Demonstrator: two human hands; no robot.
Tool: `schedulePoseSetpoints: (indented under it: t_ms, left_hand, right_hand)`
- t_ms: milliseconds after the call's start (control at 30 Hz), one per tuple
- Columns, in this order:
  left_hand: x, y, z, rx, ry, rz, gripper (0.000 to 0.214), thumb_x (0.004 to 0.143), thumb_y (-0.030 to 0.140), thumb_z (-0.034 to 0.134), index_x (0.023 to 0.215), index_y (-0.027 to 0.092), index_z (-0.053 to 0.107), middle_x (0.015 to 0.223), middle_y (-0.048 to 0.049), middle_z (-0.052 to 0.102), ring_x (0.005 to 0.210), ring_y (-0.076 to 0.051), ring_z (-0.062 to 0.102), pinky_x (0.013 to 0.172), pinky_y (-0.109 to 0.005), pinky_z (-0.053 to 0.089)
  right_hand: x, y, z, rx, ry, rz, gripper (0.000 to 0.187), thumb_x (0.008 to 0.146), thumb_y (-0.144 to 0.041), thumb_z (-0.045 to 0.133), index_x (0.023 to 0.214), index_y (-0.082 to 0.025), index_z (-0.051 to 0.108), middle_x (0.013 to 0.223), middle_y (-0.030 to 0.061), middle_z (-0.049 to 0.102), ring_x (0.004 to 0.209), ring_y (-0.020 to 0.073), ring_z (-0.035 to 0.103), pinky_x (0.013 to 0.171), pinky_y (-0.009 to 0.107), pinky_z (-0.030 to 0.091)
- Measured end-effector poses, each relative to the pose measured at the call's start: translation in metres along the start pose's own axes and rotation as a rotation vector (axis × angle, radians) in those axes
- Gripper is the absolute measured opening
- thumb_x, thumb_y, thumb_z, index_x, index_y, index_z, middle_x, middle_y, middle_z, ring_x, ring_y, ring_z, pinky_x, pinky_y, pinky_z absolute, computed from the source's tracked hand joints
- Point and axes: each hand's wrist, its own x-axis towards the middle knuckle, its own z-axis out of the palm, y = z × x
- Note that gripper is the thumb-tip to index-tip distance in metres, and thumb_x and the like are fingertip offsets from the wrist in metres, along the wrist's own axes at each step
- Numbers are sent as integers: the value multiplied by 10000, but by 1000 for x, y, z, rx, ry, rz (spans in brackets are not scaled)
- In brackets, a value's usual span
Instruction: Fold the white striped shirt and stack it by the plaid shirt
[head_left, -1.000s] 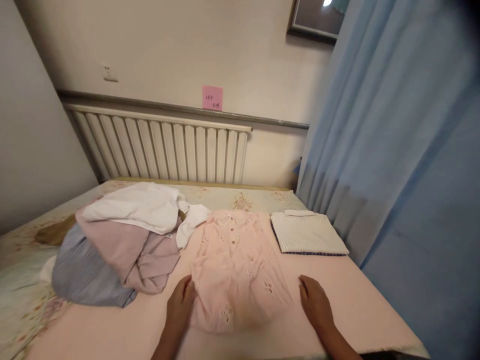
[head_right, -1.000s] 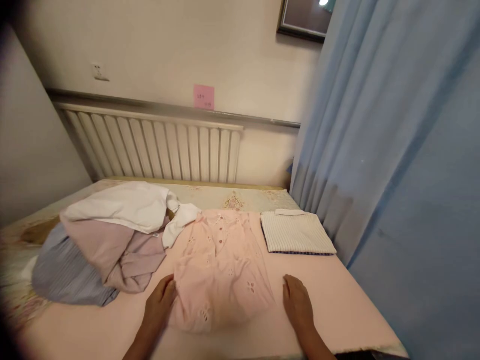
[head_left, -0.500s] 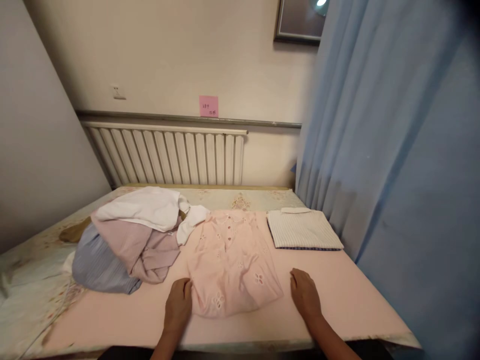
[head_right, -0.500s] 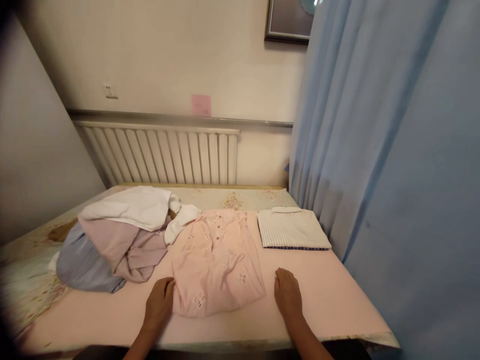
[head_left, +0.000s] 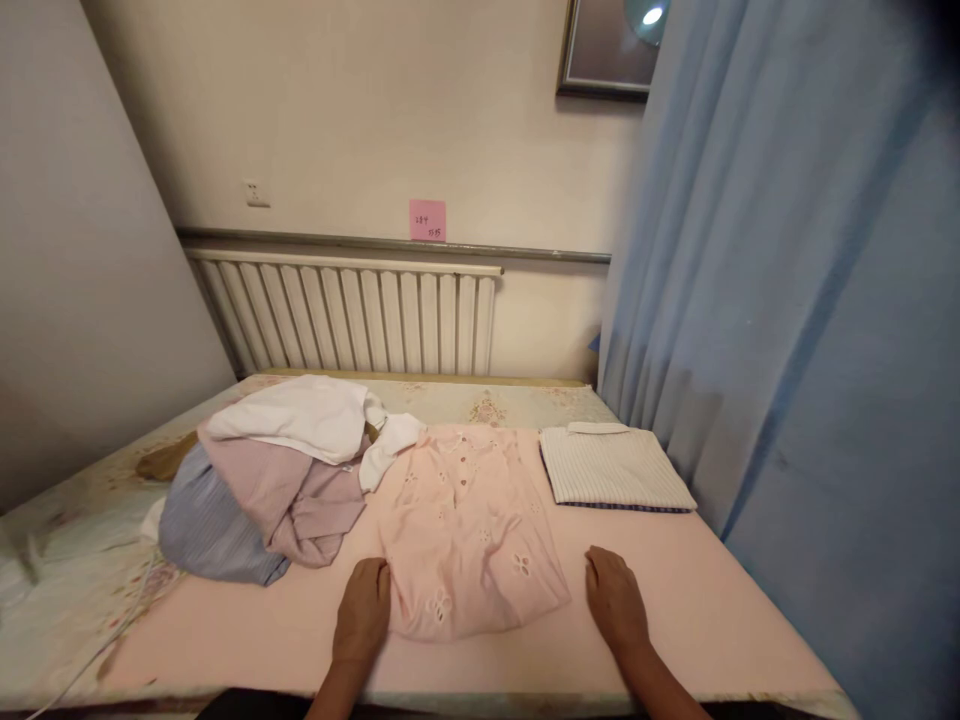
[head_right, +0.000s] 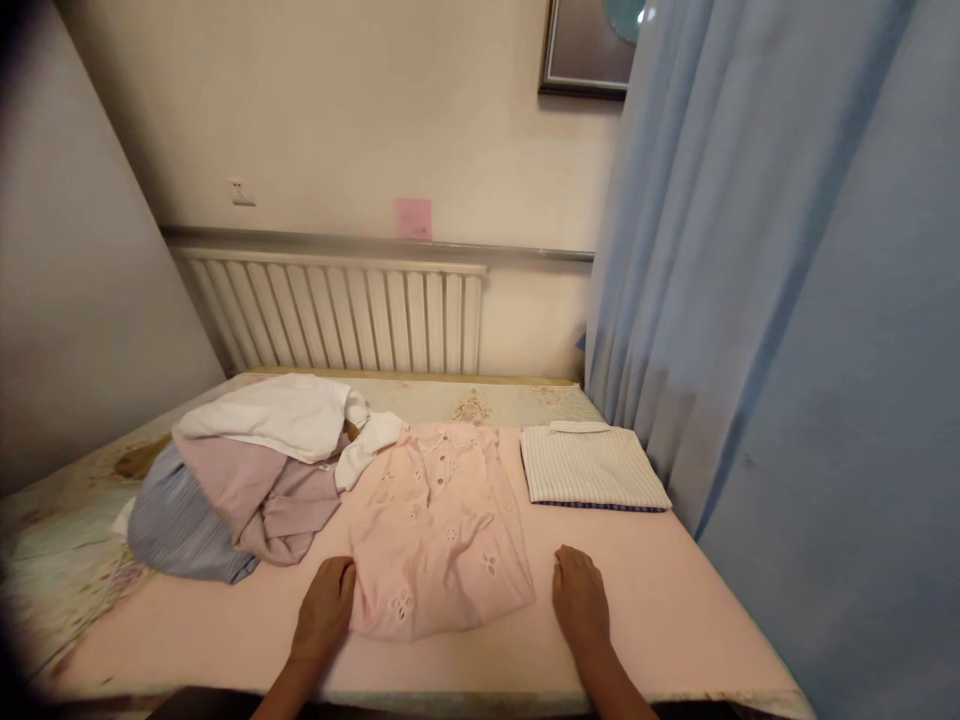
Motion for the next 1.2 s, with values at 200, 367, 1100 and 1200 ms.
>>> schedulePoseSetpoints:
  t_ms: [200,367,1100,1200]
  left_hand:
    - [-1,2,-1,9,-10,-6,264,900,352,339,874,210,560,895,-71,608,903,-229,580,865,-405,464]
    - [-1,0,0,15,-6,-9,270,892,356,333,860,214,561,883,-72,609,895,-235,583,855,-408,466]
    - [-1,-7,5,38,-8,28,286,898,352,336,880,193,573,889,-78,603,898,-227,581,860,-392,467]
    - [-1,-9,7,39,-4,34,275,904,347,335,883,195,563,889,-76,599,895,-227,576,868,-402,462]
  right_hand:
    - [-1,1,2,-2,1,-3,193,893,-187,422,1013,-180,573,983,101,638,952,237,562,810,373,424]
    - [0,-2,-1,-6,9,0,198,893,-182,416,1004,-193,579,981,92,645,955,234,566,830,376,417]
    - [0,-2,-1,-9,14,-10,187,894,-163,427,1018,-167,567,985,95,637,963,227,560,845,365,419]
    - [0,-3,-2,-14,16,-9,182,892,-155,429,1009,-160,568,976,97,637,952,227,559,833,364,421]
